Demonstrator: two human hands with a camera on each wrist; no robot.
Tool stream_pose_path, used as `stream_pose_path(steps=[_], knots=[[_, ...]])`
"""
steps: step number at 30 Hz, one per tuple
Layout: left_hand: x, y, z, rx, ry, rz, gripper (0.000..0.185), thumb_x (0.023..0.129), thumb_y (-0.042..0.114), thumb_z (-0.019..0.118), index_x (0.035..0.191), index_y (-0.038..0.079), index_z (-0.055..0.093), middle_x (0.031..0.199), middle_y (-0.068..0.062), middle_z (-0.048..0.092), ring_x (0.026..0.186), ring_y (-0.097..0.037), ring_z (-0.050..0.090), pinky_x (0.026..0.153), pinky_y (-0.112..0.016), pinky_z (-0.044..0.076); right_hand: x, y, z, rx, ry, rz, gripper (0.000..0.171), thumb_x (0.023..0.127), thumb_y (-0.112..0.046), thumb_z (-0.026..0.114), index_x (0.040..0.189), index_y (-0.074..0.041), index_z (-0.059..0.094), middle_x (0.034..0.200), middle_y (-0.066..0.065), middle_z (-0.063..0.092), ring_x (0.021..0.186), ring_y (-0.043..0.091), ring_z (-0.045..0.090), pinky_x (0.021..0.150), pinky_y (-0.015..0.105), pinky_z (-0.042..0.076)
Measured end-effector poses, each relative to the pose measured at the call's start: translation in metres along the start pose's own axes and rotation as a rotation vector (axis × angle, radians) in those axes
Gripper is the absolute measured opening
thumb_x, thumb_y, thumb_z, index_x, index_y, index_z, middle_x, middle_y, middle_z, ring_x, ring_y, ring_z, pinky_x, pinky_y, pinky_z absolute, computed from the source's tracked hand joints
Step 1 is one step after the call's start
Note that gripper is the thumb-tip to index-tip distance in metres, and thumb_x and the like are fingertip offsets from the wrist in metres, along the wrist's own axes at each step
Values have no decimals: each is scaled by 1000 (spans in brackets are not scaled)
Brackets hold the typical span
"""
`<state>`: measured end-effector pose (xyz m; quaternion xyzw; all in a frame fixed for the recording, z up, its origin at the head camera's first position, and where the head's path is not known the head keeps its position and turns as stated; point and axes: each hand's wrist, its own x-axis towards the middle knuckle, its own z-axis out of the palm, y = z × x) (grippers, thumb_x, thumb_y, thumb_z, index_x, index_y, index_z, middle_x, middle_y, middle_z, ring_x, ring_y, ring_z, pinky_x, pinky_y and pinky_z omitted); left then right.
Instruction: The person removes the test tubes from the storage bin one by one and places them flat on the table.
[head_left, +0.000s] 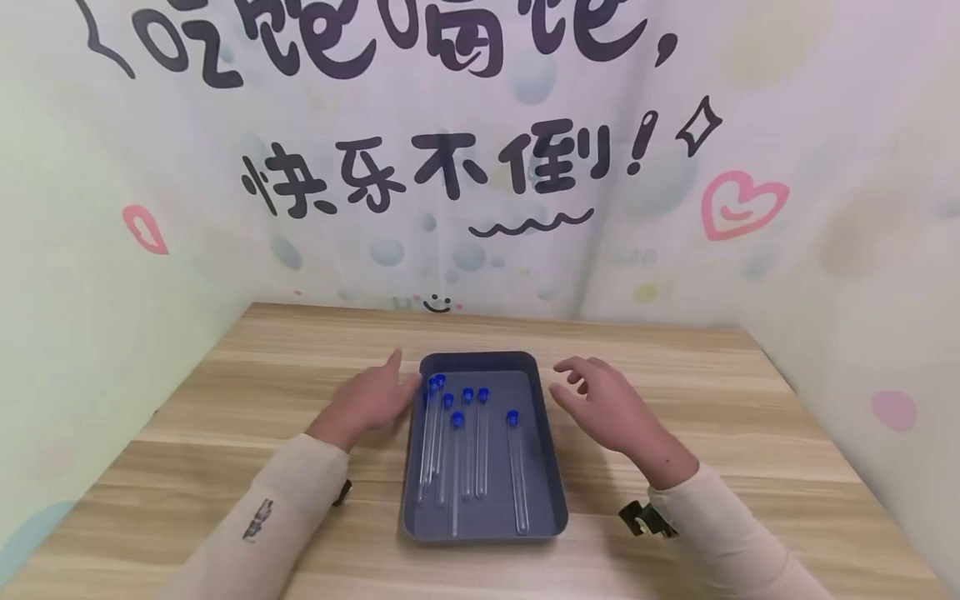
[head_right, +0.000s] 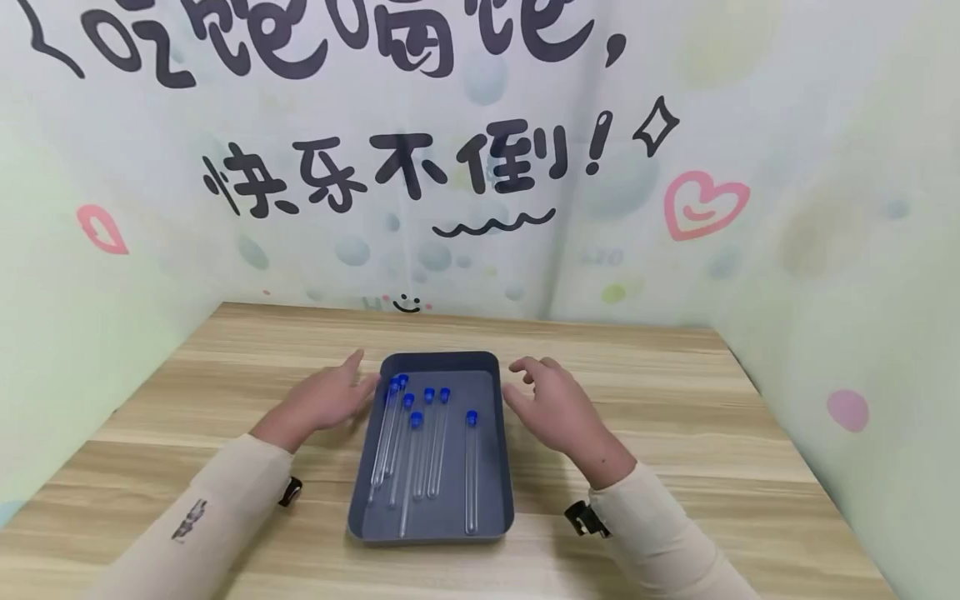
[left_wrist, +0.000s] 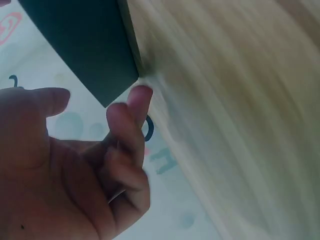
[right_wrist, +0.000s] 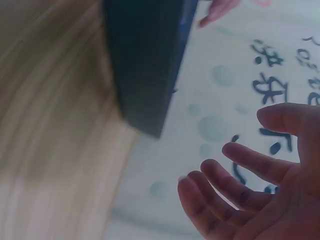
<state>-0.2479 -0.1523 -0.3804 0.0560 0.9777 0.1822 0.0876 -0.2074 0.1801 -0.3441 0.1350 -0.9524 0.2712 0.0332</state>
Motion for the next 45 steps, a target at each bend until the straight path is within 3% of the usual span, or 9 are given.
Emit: stream_pose_path(steps=[4, 6, 10, 16, 20, 23, 27, 34, 45], knots=[[8, 2, 7, -44, -42, 11, 73, 107, 44, 31, 158, -3, 10, 151, -27, 44, 133, -44, 50, 110, -60, 42, 6, -14, 2, 66, -28, -1, 35, 99, -32, 59, 127, -12, 64, 110, 11, 67, 91, 22, 64, 75, 36, 56], [11, 4, 10, -60, -58, 14, 72, 108, 42, 33, 158, -4, 10, 151, -27, 44, 126, -40, 57, 108, -57, 45, 9, -19, 4, 95, -51, 4, 34, 99, -31, 60, 127, -12, 64, 109, 10, 67, 88, 20, 65, 71, 33, 55], [14, 8, 12, -72, -69, 12, 69, 108, 38, 35, 158, -3, 12, 146, -26, 51, 88, -27, 66, 84, -46, 55, 18, -28, 11, 134, -75, 3, 31, 100, -30, 61, 126, -13, 64, 105, 8, 68, 81, 17, 64, 64, 29, 53], [17, 12, 12, -136, -76, 31, 66, 107, 31, 38, 159, -1, 13, 140, -24, 56, 51, -18, 52, 56, -34, 47, 27, -36, 21, 207, -148, -1, 28, 100, -26, 60, 124, -12, 63, 102, 11, 70, 62, 16, 60, 55, 30, 54], [17, 14, 12, -172, -79, 53, 66, 106, 26, 40, 159, -1, 12, 131, -25, 61, 48, -15, 49, 52, -32, 47, 27, -38, 28, 250, -202, 24, 27, 100, -24, 60, 123, -10, 63, 99, 14, 72, 54, 17, 60, 51, 31, 56], [16, 14, 13, -219, -101, 37, 66, 105, 23, 40, 159, 0, 10, 104, -22, 68, 45, -15, 48, 47, -31, 48, 27, -38, 33, 258, -233, 16, 27, 100, -23, 60, 122, -8, 63, 94, 13, 73, 54, 17, 59, 50, 31, 56], [15, 12, 13, -282, -137, 42, 66, 105, 20, 40, 160, 0, 10, 67, -10, 59, 43, -15, 49, 44, -29, 49, 29, -36, 40, 286, -303, -4, 28, 101, -21, 59, 123, -5, 62, 91, 13, 72, 53, 17, 61, 52, 35, 58], [16, 4, 14, -481, -259, 109, 52, 105, 13, 33, 157, 19, 25, 68, -14, 60, 50, -24, 61, 45, -38, 58, 31, -34, 41, 295, -359, -23, 30, 101, -23, 58, 125, -6, 61, 94, 15, 70, 54, 18, 63, 53, 37, 60], [18, 2, 15, -596, -329, 108, 53, 106, 13, 31, 158, 15, 19, 75, -18, 64, 54, -26, 65, 50, -41, 61, 26, -42, 26, 306, -322, -23, 28, 101, -22, 59, 125, -9, 61, 97, 16, 70, 56, 19, 65, 58, 41, 61]])
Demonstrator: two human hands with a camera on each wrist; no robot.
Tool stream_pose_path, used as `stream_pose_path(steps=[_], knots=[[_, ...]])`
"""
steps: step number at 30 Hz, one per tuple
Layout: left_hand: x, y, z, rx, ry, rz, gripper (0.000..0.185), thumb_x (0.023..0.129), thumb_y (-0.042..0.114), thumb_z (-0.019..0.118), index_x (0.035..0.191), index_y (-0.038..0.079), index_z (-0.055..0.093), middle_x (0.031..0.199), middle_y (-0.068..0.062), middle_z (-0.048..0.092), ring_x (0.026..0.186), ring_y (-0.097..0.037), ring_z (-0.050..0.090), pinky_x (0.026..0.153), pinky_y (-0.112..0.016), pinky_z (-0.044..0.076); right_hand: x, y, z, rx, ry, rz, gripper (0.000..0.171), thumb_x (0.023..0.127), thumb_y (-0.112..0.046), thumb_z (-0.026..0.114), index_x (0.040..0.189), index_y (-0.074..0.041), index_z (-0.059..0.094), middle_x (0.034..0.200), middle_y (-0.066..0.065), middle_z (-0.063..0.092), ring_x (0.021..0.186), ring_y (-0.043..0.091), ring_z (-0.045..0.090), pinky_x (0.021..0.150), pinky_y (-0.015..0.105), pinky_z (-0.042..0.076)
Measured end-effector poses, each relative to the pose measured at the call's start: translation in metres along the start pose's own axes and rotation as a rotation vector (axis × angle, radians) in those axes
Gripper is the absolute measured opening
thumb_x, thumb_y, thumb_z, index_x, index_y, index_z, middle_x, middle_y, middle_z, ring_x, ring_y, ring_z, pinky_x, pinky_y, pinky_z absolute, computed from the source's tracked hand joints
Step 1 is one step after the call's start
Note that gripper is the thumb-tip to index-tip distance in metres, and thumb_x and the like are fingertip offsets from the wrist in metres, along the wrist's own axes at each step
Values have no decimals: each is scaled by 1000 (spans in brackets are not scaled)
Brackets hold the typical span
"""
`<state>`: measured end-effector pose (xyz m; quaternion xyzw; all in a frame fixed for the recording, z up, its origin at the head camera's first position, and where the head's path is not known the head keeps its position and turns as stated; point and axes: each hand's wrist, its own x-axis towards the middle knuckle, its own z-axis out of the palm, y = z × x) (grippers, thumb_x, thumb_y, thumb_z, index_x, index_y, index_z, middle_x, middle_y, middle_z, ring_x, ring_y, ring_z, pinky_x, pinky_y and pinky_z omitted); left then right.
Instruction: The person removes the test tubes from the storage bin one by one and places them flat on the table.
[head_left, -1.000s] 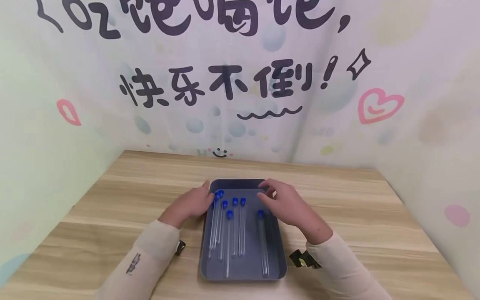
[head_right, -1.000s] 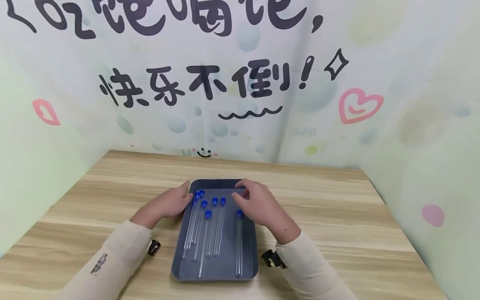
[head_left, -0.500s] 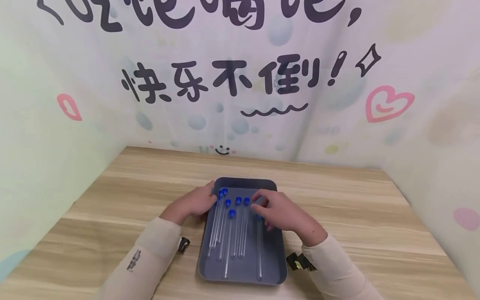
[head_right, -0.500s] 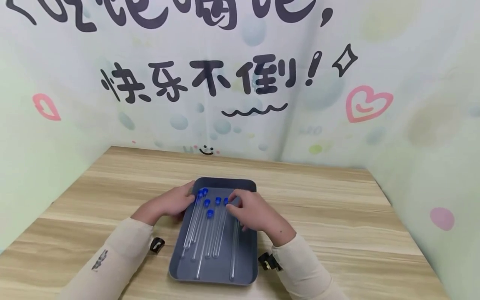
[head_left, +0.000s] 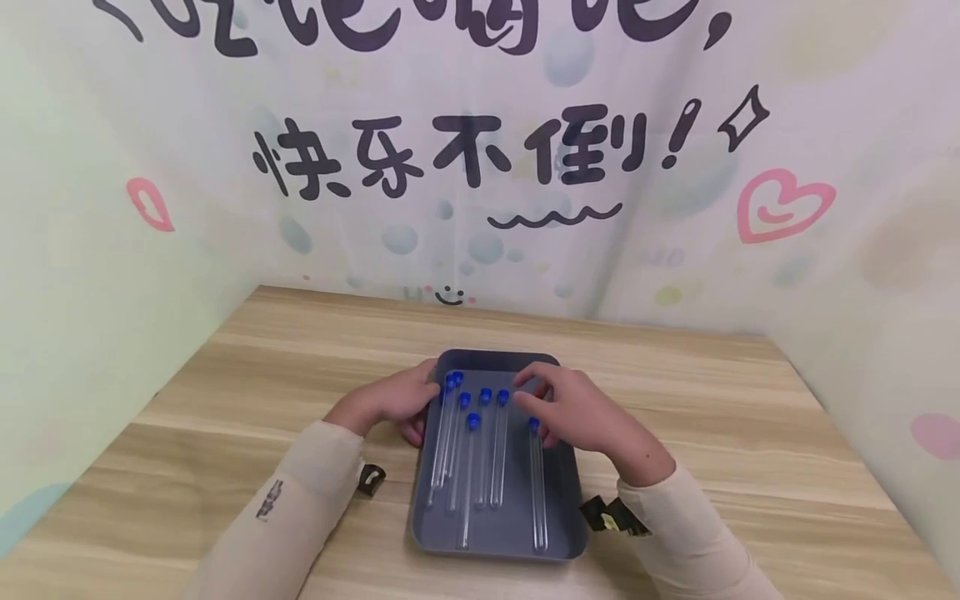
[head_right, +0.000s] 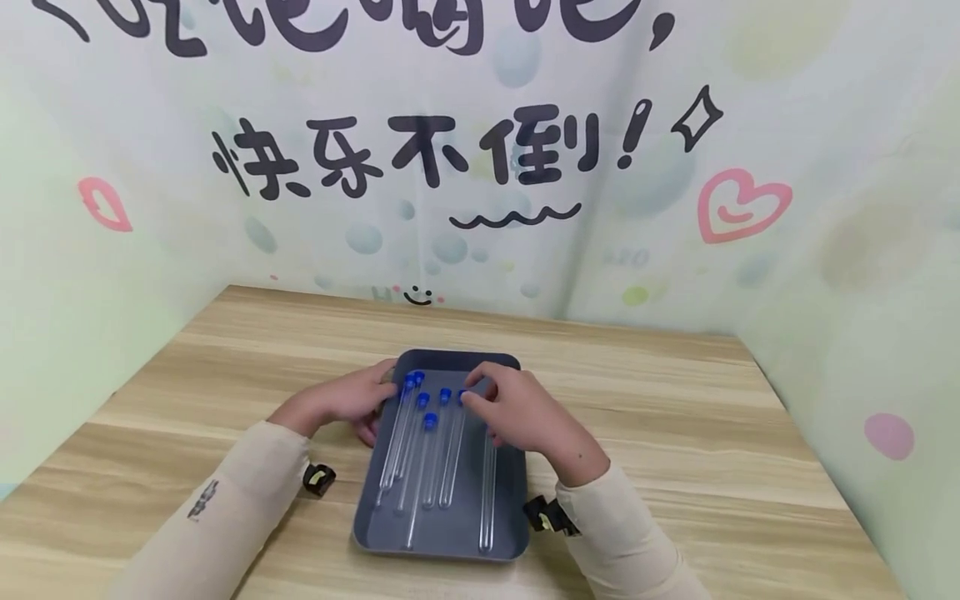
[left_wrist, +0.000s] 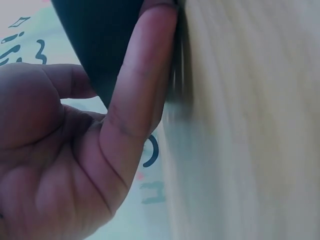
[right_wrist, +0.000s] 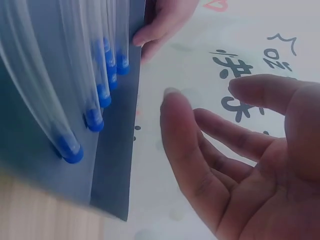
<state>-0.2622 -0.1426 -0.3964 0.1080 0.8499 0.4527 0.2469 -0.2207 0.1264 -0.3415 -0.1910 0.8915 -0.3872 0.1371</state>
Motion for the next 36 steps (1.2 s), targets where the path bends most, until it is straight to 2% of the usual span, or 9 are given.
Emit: stream_pose_path(steps=[9, 16, 21, 26, 36], knots=[[4, 1, 6, -76, -43, 6, 57, 108, 16, 30, 160, 23, 8, 83, -21, 67, 58, -28, 69, 54, -43, 62, 0, -3, 5, 18, 24, 10, 26, 101, -22, 59, 124, -10, 62, 99, 16, 70, 56, 19, 64, 59, 42, 60], [6, -1, 8, -119, -70, 1, 55, 109, 18, 29, 160, 25, 9, 80, -21, 69, 57, -27, 69, 55, -44, 62, 4, 0, 11, 48, 6, -6, 24, 102, -19, 58, 122, -7, 62, 99, 19, 68, 56, 20, 63, 57, 42, 61], [6, -4, 5, -129, -73, -1, 57, 109, 18, 30, 160, 23, 6, 84, -21, 68, 59, -25, 68, 58, -43, 63, 12, 4, 18, 73, -5, 4, 25, 101, -19, 58, 122, -5, 63, 99, 19, 68, 58, 19, 64, 56, 41, 61], [7, -6, 3, -143, -79, -11, 56, 109, 20, 30, 160, 24, 7, 89, -21, 68, 62, -26, 68, 60, -43, 63, 18, 8, 25, 86, 10, 38, 25, 100, -17, 59, 121, -5, 64, 98, 19, 66, 60, 19, 65, 56, 39, 62], [9, -6, 3, -148, -107, 13, 52, 109, 21, 30, 158, 23, 13, 91, -22, 68, 66, -26, 70, 63, -43, 64, 21, 19, 35, 78, 48, 71, 25, 100, -14, 59, 123, -5, 63, 92, 13, 65, 59, 17, 65, 53, 33, 60]])
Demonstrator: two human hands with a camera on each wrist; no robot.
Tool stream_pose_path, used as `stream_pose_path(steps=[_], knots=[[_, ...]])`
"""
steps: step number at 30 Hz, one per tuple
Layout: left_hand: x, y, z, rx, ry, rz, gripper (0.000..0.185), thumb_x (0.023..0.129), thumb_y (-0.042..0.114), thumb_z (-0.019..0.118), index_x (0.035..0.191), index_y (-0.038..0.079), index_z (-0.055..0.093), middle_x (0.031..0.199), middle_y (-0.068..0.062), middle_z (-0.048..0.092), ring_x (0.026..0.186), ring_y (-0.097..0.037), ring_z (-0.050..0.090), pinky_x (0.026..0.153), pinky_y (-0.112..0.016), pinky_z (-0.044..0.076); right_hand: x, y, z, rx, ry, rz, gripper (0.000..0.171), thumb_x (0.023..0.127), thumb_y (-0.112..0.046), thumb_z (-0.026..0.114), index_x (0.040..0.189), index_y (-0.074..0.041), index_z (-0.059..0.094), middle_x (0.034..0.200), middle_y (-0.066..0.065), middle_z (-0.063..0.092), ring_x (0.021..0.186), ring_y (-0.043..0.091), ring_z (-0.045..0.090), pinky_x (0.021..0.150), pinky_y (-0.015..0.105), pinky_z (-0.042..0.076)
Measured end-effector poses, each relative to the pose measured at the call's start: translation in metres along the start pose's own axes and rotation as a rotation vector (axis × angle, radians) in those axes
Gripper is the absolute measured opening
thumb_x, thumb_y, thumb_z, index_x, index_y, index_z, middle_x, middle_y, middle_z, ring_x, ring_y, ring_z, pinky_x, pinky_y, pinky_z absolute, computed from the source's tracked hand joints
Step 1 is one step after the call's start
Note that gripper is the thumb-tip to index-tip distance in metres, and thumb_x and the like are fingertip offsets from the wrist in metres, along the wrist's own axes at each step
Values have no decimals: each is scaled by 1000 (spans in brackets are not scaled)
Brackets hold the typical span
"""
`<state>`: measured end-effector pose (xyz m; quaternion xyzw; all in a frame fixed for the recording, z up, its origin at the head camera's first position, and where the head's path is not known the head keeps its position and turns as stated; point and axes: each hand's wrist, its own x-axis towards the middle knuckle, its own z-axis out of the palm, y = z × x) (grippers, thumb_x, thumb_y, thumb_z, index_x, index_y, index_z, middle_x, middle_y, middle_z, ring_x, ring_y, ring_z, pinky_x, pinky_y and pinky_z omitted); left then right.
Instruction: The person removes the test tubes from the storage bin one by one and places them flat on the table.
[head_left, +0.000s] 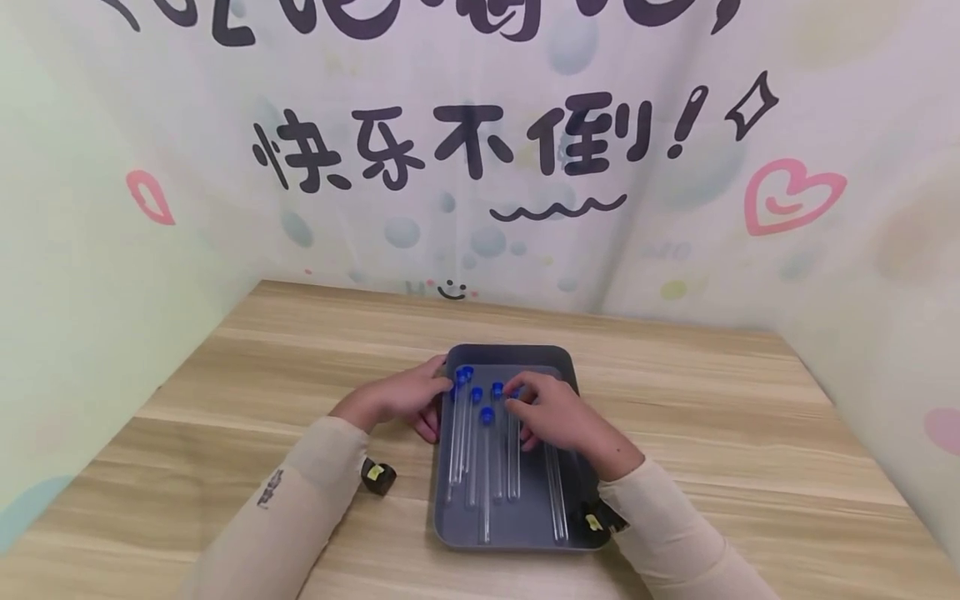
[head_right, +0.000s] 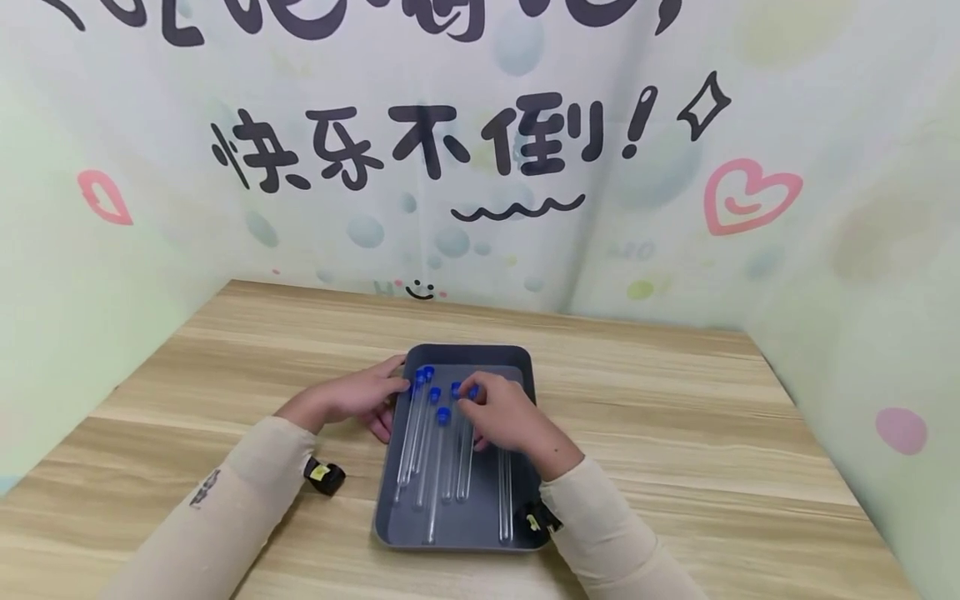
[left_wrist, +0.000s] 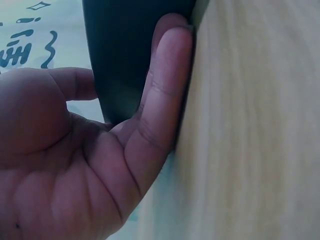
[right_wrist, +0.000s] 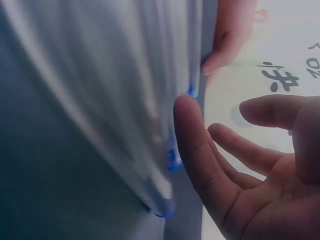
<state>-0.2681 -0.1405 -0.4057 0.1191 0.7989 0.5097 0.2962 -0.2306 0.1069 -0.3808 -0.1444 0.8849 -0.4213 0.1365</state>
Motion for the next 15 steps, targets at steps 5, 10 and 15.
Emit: stream_pose_path(steps=[5, 10, 15], knots=[[1, 2, 3, 8, -1, 1, 50, 108, 20, 31, 156, 21, 17, 90, -21, 68, 66, -26, 70, 62, -43, 64, 1, 7, 2, 5, 16, 12, 24, 100, -14, 59, 122, -6, 63, 92, 10, 67, 61, 17, 64, 54, 31, 61], [2, 3, 6, 15, 12, 0, 50, 108, 20, 30, 156, 21, 18, 89, -20, 68, 64, -25, 69, 61, -42, 63, 1, 10, 4, 19, 21, 12, 27, 99, -13, 59, 125, -6, 61, 94, 10, 68, 62, 18, 65, 55, 31, 61], [0, -2, 3, -6, 10, -2, 53, 109, 21, 29, 159, 25, 12, 92, -21, 67, 65, -26, 69, 61, -42, 63, 3, 11, 5, 43, -10, 23, 32, 99, -13, 59, 130, -5, 56, 96, 12, 68, 61, 18, 66, 55, 32, 61]])
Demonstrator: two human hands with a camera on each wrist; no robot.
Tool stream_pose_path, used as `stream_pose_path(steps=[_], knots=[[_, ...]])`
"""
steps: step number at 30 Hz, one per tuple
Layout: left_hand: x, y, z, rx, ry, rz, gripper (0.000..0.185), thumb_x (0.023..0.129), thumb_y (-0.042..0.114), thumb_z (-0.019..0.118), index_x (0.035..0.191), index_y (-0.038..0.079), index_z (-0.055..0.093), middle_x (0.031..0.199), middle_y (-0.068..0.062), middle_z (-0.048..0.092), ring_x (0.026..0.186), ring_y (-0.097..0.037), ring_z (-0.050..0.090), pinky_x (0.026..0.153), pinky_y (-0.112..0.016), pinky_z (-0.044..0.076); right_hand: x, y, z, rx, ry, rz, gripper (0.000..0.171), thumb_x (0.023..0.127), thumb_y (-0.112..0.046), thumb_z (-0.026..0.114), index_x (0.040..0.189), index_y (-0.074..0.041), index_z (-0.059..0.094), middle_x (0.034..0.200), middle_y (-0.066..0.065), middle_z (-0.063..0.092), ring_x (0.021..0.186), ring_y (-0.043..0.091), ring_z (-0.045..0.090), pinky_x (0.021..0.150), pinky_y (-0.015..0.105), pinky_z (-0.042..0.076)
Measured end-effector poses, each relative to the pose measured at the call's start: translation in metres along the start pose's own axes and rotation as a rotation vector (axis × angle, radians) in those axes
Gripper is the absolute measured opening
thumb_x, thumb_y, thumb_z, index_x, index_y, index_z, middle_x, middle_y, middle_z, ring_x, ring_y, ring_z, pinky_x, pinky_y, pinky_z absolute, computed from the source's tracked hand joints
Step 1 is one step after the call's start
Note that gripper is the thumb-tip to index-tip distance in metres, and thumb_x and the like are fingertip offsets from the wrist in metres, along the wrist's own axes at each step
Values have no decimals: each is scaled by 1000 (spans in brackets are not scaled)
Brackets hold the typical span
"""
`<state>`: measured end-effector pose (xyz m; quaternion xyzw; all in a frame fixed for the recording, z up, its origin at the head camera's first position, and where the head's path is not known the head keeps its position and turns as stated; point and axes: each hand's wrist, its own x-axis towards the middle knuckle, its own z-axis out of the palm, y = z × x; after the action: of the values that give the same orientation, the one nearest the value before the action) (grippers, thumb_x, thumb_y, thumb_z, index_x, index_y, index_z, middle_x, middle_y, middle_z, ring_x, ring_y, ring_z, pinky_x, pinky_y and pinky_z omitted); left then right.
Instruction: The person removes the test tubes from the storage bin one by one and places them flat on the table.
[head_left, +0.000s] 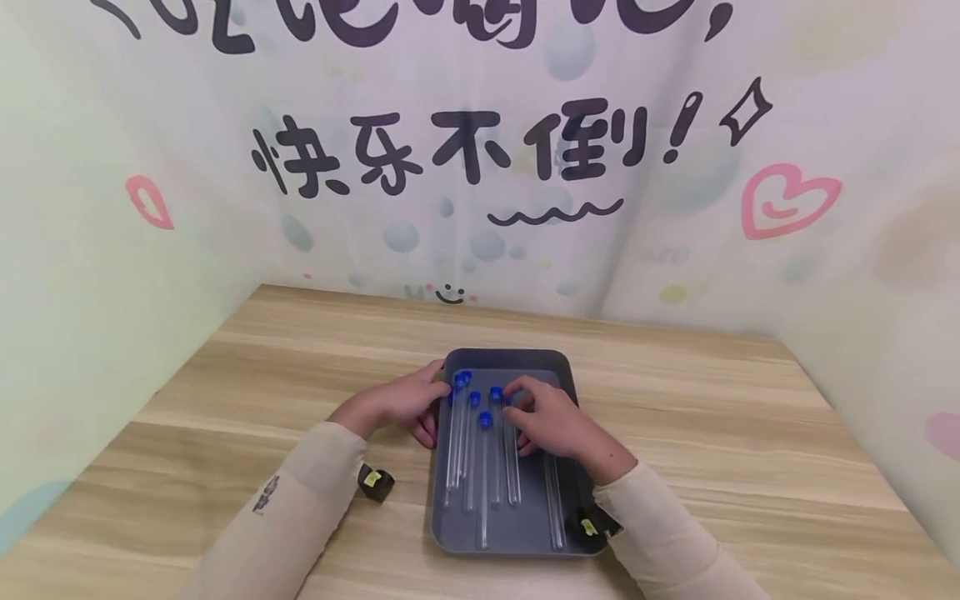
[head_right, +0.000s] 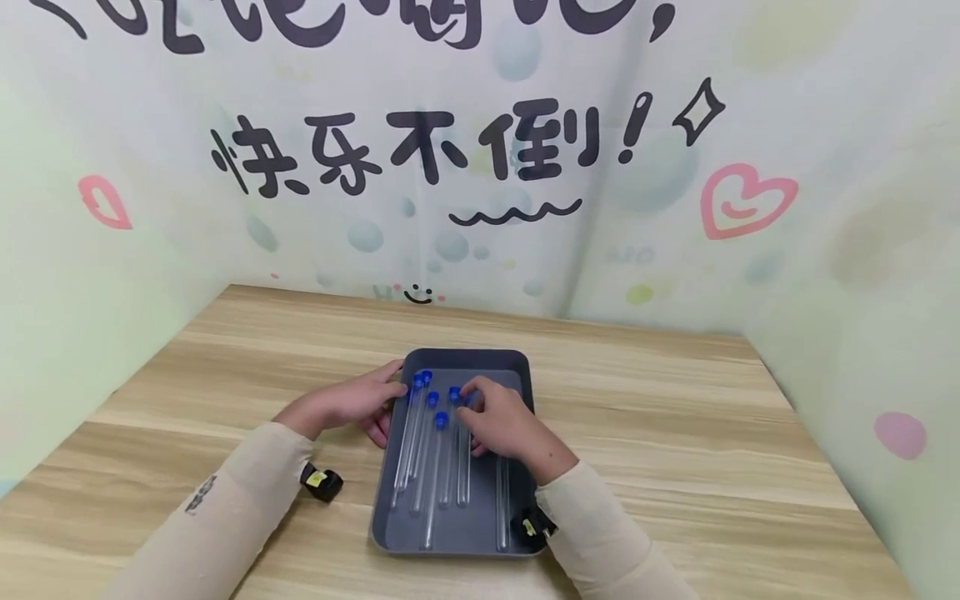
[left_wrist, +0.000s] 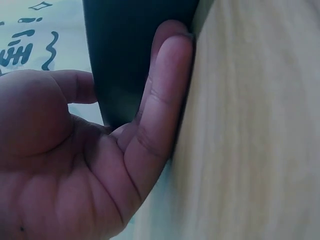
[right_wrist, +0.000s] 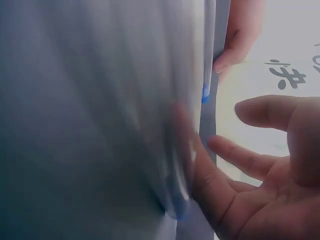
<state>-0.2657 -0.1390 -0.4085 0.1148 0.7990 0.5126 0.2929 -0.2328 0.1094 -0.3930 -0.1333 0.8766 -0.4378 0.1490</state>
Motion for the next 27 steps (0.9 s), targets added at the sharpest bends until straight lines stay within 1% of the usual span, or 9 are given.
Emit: stream_pose_path(steps=[3, 8, 13, 19, 23, 27], knots=[[-1, -4, -1, -19, -8, 3, 53, 110, 21, 29, 160, 26, 11, 93, -22, 67, 66, -27, 70, 63, -43, 64, 1, 2, 1, 6, -14, 17, 35, 100, -14, 60, 133, -7, 54, 94, 12, 67, 59, 18, 66, 53, 32, 61], [-2, -5, -2, -22, -16, 9, 54, 110, 22, 29, 160, 27, 8, 93, -21, 67, 68, -26, 70, 64, -43, 64, 2, 4, 2, 26, -16, 35, 39, 99, -14, 61, 137, -9, 51, 95, 12, 67, 59, 19, 66, 53, 33, 61], [-1, -4, -2, -19, -17, 7, 55, 109, 22, 29, 160, 28, 8, 94, -21, 67, 68, -26, 70, 65, -43, 64, 6, 8, 3, 60, -24, 26, 47, 97, -10, 62, 141, -8, 46, 95, 14, 66, 60, 18, 66, 55, 33, 62], [-1, -3, -2, -10, -9, 5, 55, 109, 22, 29, 160, 28, 9, 93, -20, 66, 67, -25, 69, 64, -43, 64, 8, 13, 2, 81, -38, 9, 58, 94, -8, 66, 146, -8, 40, 90, 14, 63, 59, 18, 65, 56, 34, 62], [-1, -2, -2, 0, -12, 6, 54, 109, 23, 29, 160, 28, 10, 93, -21, 67, 67, -25, 70, 64, -43, 64, 8, 15, 1, 84, -56, 3, 62, 93, -8, 68, 148, -8, 39, 89, 14, 62, 60, 18, 65, 57, 34, 62], [0, -1, -3, 6, -18, 8, 54, 109, 24, 30, 160, 28, 10, 95, -20, 67, 68, -25, 70, 64, -43, 64, 8, 15, 1, 63, -70, -8, 63, 92, -9, 72, 147, -10, 40, 89, 13, 61, 59, 18, 65, 56, 34, 62]])
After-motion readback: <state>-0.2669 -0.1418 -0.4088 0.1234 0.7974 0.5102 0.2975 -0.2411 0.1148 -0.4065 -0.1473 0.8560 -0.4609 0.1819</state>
